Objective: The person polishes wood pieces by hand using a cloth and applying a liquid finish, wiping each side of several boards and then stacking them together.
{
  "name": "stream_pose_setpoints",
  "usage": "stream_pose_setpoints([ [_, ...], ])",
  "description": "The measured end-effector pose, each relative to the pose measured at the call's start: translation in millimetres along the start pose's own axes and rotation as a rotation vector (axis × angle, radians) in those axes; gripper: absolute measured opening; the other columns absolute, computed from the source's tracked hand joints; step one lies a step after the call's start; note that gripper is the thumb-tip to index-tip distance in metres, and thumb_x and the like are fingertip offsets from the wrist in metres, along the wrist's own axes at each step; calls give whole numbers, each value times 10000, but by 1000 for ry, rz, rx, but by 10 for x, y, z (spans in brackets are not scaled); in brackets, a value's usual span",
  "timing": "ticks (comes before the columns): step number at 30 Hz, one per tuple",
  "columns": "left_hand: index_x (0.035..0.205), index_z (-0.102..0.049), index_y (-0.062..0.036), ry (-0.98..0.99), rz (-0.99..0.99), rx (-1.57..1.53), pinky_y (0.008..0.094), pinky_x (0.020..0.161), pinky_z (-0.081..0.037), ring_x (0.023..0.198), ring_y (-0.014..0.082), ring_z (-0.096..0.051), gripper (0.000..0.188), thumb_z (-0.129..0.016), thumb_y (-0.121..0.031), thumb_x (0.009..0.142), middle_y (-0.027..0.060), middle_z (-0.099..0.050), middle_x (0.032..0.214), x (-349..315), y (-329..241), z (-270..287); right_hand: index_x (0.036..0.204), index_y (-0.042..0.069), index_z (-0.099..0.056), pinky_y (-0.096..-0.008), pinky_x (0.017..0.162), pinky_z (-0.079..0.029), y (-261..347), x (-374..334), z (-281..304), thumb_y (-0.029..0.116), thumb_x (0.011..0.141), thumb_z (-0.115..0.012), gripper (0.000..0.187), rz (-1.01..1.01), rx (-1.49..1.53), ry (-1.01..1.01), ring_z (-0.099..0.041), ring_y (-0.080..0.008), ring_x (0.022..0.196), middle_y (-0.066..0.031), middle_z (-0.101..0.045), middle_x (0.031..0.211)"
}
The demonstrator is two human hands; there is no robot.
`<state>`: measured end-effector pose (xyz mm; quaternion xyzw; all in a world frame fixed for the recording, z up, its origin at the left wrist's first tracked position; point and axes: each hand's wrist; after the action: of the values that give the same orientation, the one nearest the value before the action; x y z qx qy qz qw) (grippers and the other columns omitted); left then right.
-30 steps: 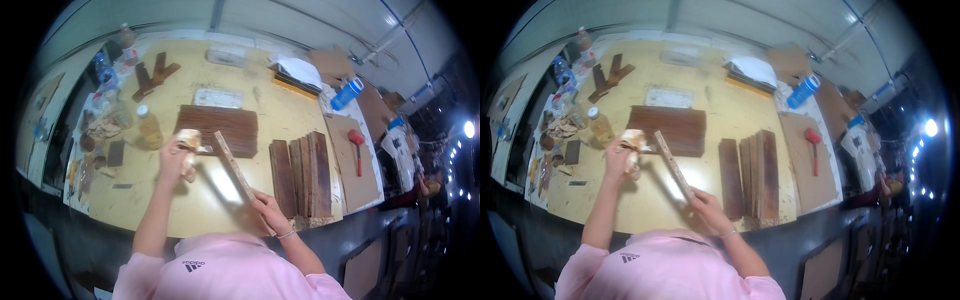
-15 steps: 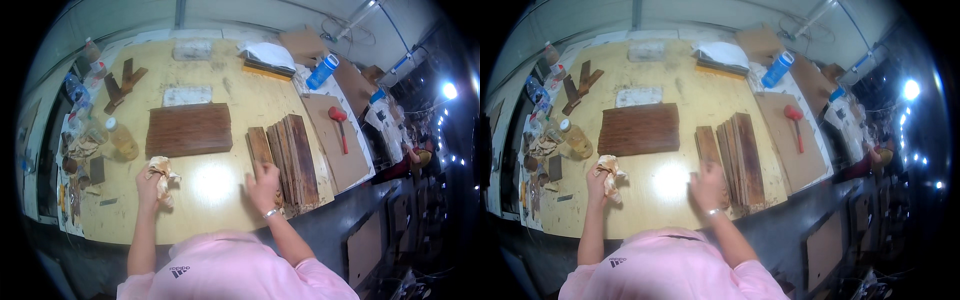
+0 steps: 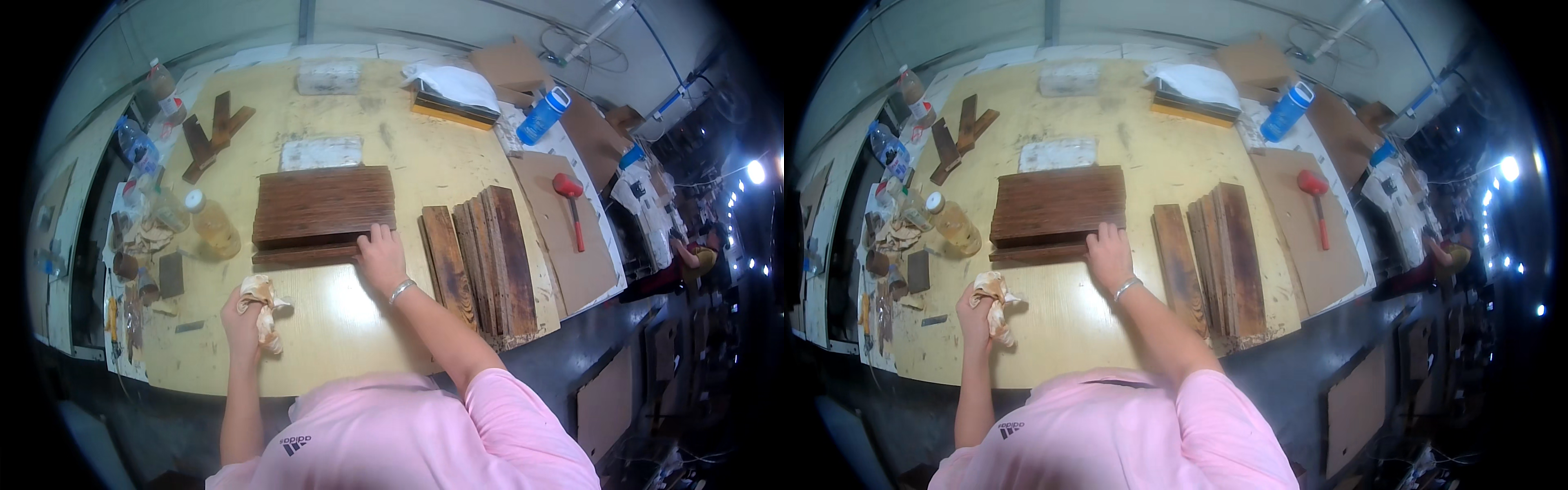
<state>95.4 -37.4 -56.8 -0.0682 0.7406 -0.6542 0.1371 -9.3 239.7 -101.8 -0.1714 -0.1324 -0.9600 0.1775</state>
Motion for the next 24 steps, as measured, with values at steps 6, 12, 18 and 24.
stream_pose_setpoints([
  [6,1258,-602,-93,137,-530,653,427,1001,-469,1145,295,-608,557,-694,13,719,115,-645,1194,-201,5,-571,872,25,-675,-502,757,-519,438,-129,293,337,914,-590,326,-280,278,434,-658,-405,826,-225,-679,880],
  [12,1272,-595,-131,321,-810,1043,533,1152,-293,1304,248,-520,622,-790,-131,680,68,-625,1290,138,-215,-573,792,28,-683,-501,696,-502,585,-707,787,383,888,-623,373,-501,468,389,-639,-422,742,-217,-664,766],
  [18,1162,-650,-21,-48,-264,480,398,867,-519,985,344,-655,288,-511,-18,910,151,-676,1120,790,-338,-159,786,11,-675,-410,591,-474,319,-1221,1060,325,857,-693,323,-624,403,179,-615,-347,609,-192,-604,648],
  [24,1225,-624,-141,637,-1021,947,574,1140,-300,1239,226,-528,433,-637,-112,793,41,-587,1295,-281,-151,-1031,795,-5,-684,-399,565,-458,401,-1205,1065,296,835,-718,305,-576,401,158,-604,-323,580,-191,-604,643],
])
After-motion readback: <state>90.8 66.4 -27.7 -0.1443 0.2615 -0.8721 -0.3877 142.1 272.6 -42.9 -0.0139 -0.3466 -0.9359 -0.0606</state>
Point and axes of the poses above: each hand's wrist, its own x-axis towards the middle knuckle, its own z-axis out of the back of the hand, y = z × x
